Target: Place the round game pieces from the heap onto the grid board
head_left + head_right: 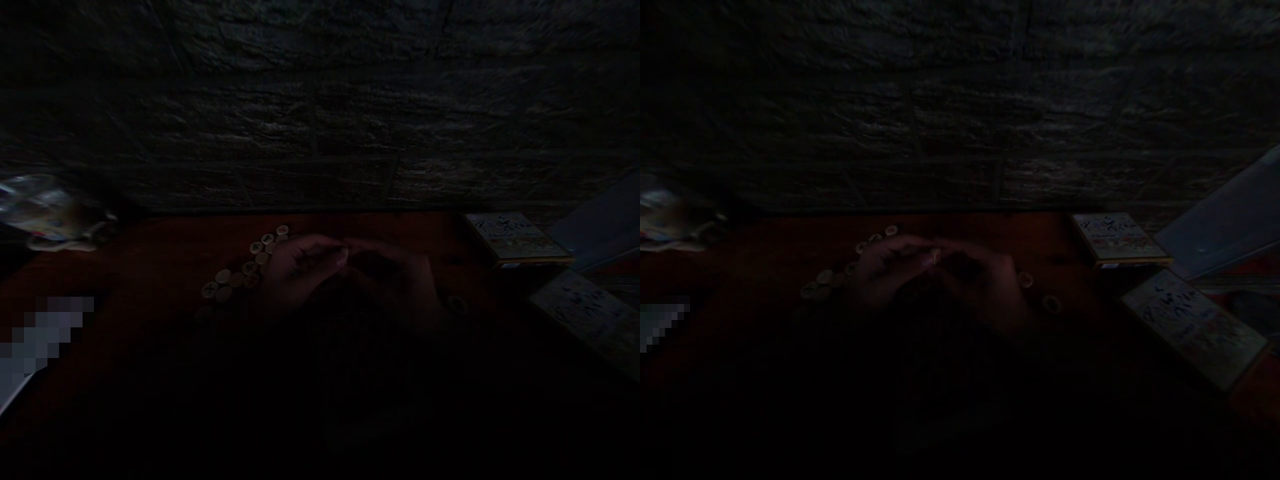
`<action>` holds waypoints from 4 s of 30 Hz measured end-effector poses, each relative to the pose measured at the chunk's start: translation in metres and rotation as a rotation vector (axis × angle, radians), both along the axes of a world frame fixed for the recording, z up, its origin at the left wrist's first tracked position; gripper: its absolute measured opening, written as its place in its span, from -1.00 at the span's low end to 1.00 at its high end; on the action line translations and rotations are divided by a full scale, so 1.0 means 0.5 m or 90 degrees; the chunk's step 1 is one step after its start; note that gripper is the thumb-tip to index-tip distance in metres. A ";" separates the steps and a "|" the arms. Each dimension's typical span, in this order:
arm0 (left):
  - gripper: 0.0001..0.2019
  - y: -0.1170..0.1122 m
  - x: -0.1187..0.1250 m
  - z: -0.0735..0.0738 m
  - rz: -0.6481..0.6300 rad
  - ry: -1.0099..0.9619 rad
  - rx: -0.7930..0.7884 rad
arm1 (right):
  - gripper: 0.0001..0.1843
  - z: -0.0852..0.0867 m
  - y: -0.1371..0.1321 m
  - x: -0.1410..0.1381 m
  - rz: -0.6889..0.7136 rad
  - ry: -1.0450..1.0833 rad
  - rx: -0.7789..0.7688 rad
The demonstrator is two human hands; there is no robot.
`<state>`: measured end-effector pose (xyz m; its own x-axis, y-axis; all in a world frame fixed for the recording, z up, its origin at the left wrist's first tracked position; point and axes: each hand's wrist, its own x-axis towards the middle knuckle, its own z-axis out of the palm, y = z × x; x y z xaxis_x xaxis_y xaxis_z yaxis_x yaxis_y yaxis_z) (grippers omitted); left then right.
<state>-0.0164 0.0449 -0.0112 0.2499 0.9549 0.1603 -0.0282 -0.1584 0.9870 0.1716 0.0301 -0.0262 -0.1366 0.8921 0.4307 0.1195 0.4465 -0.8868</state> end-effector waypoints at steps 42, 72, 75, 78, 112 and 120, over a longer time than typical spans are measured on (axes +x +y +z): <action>-0.71 0.001 -0.004 -0.009 0.000 -0.036 -0.010 | -0.68 0.002 0.004 0.005 -0.010 -0.095 0.060; -0.73 -0.002 -0.003 0.002 -0.007 -0.046 -0.009 | -0.66 0.003 0.004 0.005 0.014 -0.102 0.105; -0.71 -0.004 -0.004 0.001 -0.016 -0.054 -0.017 | -0.65 0.003 0.007 0.004 0.006 -0.101 0.109; -0.68 -0.005 -0.007 -0.002 -0.030 -0.058 -0.035 | -0.70 0.001 0.008 0.003 0.002 -0.096 0.102; -0.68 -0.005 -0.007 -0.006 -0.038 -0.082 -0.038 | -0.72 0.008 0.002 0.004 -0.001 -0.116 0.094; -0.71 -0.005 -0.007 -0.004 -0.031 -0.055 -0.026 | -0.67 0.006 0.005 0.003 0.003 -0.105 0.101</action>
<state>-0.0198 0.0422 -0.0131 0.2823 0.9483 0.1449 -0.1208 -0.1147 0.9860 0.1732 0.0326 -0.0230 -0.2205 0.8141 0.5372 0.2544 0.5797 -0.7741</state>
